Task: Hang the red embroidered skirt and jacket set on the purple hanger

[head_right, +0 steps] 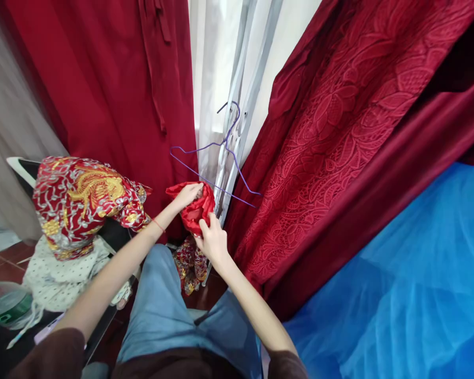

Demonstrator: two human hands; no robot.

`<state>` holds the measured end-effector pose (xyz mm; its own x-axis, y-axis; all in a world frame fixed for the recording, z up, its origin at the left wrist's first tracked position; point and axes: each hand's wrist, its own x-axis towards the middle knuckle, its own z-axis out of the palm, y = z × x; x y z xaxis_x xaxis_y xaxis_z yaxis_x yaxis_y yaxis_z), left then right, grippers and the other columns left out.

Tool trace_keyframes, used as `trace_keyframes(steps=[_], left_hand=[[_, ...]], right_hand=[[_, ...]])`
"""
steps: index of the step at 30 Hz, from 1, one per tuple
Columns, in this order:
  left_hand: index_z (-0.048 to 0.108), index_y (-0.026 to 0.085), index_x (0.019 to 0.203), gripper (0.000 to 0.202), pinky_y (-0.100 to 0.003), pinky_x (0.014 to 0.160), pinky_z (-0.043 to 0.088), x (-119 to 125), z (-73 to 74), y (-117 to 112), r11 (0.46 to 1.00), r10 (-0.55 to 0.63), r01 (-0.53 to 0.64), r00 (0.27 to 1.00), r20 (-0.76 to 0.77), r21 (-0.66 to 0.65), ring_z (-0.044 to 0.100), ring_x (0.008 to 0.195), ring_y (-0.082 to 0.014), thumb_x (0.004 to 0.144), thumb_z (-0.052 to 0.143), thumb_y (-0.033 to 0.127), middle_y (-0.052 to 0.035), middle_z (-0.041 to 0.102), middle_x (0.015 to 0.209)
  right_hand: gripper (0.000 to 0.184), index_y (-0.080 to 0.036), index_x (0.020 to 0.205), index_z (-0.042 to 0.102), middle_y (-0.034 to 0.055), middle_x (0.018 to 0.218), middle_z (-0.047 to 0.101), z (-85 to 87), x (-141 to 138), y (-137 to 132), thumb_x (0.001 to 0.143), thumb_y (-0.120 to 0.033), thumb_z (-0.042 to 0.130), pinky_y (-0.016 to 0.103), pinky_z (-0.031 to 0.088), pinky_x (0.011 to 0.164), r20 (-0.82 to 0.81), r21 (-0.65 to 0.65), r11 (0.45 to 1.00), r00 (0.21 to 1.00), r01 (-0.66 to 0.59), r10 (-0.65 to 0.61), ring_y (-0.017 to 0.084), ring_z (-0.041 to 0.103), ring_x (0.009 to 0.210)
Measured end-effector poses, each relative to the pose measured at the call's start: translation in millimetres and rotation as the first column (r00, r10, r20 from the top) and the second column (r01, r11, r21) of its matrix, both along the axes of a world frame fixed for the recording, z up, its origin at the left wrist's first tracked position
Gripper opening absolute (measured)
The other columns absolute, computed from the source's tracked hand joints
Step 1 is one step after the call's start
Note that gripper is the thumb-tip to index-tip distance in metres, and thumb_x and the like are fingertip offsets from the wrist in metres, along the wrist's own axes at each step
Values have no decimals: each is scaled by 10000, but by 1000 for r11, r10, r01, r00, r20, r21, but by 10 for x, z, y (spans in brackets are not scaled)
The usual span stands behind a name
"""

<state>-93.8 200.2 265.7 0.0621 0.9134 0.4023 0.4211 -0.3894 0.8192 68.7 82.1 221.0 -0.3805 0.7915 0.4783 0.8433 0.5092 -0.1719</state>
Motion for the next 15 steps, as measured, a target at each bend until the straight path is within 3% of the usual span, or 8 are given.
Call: trace_keyframes(steps=[1, 3, 6, 8, 10, 12, 13, 15], left_hand=[[555, 237, 755, 350, -367, 871, 512, -28, -148, -88, 997, 43, -45, 999, 28, 63, 668, 872, -235, 952, 359, 449, -70, 699, 858], [602, 260, 879, 251, -398, 1066, 437, -99, -452, -280, 924, 320, -317, 947, 20, 213, 631, 1098, -261, 949, 412, 409, -96, 695, 1061], [569, 269, 1145, 270, -443, 1196, 312, -214, -854, -482, 678, 710, -701, 702, 47, 220, 466, 1366, -297, 957, 451, 423, -157, 547, 1354], [462, 221, 1324, 449, -486, 1203, 288, -294, -1037, -495, 581, 804, -798, 593, 39, 157, 380, 1431, -339, 935, 508, 439, -219, 410, 1471], [336, 169, 1429, 672, -509, 1194, 292, -386, -1148, -412, 587, 808, -804, 588, -15, 94, 331, 1458, -380, 867, 622, 403, -268, 327, 1513], [272, 135, 1461, 829, -531, 1175, 305, -493, -1221, -269, 658, 750, -753, 653, -104, 14, 340, 1452, -413, 785, 712, 330, -296, 342, 1499], [267, 113, 1459, 862, -544, 1159, 319, -550, -1255, -189, 680, 720, -731, 680, -136, -53, 366, 1437, -424, 758, 732, 299, -309, 367, 1479], [311, 54, 1419, 813, -552, 1100, 376, -656, -1331, -43, 669, 697, -713, 700, -157, -210, 449, 1379, -428, 751, 723, 265, -322, 449, 1404]], right_hand=[[323, -204, 1145, 658, 192, 1342, 554, -6, 71, 9, 854, -313, 571, 400, 635, 688, -68, -8, 1000, 998, 12, -13, 312, 657, 1109], [257, -258, 1062, 663, 142, 1273, 583, -25, 211, 32, 826, -317, 580, 393, 636, 682, -229, -8, 1000, 973, 10, -12, 271, 685, 998], [144, -302, 931, 656, 101, 1127, 607, -63, 362, 73, 810, -308, 579, 374, 633, 669, -475, 12, 1000, 880, -10, 15, 245, 688, 914], [72, -296, 860, 638, 95, 1040, 607, -76, 420, 107, 809, -296, 588, 369, 629, 668, -588, 26, 1000, 809, 3, 13, 245, 684, 898], [20, -285, 820, 619, 95, 1010, 605, -69, 472, 148, 807, -283, 604, 369, 619, 644, -651, 26, 999, 759, 34, -9, 243, 678, 872], [18, -272, 791, 601, 97, 1025, 602, -49, 537, 193, 803, -265, 614, 348, 599, 583, -687, 17, 997, 725, 72, -40, 228, 668, 829], [33, -263, 780, 593, 96, 1035, 599, -38, 576, 216, 804, -256, 614, 327, 582, 542, -696, 20, 996, 716, 89, -50, 213, 660, 799], [52, -243, 771, 580, 90, 1044, 596, -25, 659, 258, 807, -232, 615, 285, 550, 497, -686, 67, 991, 727, 112, -35, 188, 646, 772]])
